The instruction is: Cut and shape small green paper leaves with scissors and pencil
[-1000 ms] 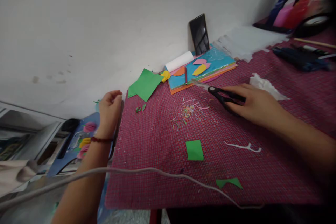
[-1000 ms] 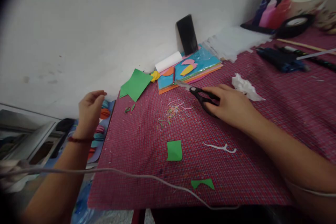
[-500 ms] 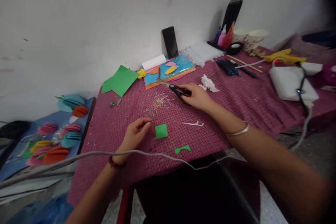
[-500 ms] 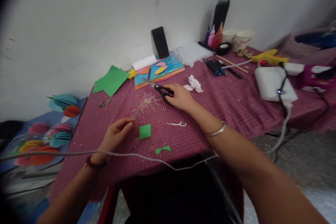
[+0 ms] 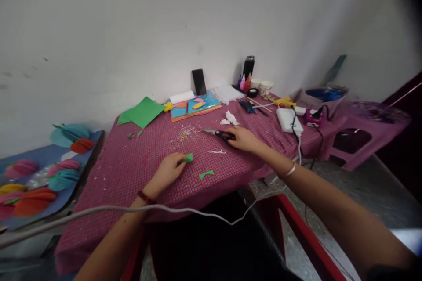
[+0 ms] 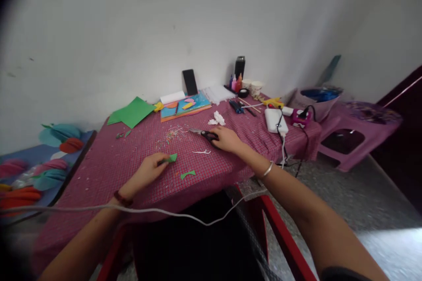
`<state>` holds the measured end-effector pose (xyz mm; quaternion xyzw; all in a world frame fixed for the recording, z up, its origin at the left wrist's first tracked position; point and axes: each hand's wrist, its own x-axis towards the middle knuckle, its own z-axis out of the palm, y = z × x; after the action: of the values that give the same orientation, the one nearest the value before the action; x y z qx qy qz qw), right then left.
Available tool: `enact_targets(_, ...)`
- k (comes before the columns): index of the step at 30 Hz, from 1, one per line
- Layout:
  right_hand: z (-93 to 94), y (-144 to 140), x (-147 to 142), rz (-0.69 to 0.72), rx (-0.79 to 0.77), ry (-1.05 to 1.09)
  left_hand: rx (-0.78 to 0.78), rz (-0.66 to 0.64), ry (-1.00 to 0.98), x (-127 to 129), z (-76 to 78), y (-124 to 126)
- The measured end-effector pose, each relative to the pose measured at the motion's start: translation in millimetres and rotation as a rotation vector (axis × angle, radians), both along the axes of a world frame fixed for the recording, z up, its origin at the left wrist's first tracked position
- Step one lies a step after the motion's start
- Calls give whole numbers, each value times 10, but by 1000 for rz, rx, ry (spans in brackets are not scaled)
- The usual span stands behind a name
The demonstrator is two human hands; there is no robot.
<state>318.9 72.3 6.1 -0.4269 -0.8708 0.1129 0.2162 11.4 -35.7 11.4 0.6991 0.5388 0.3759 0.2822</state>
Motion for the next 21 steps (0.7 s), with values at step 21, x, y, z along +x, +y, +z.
enact_targets(21,140,175,-1794,334,-644,799,3,279,-854,-129,-40,536)
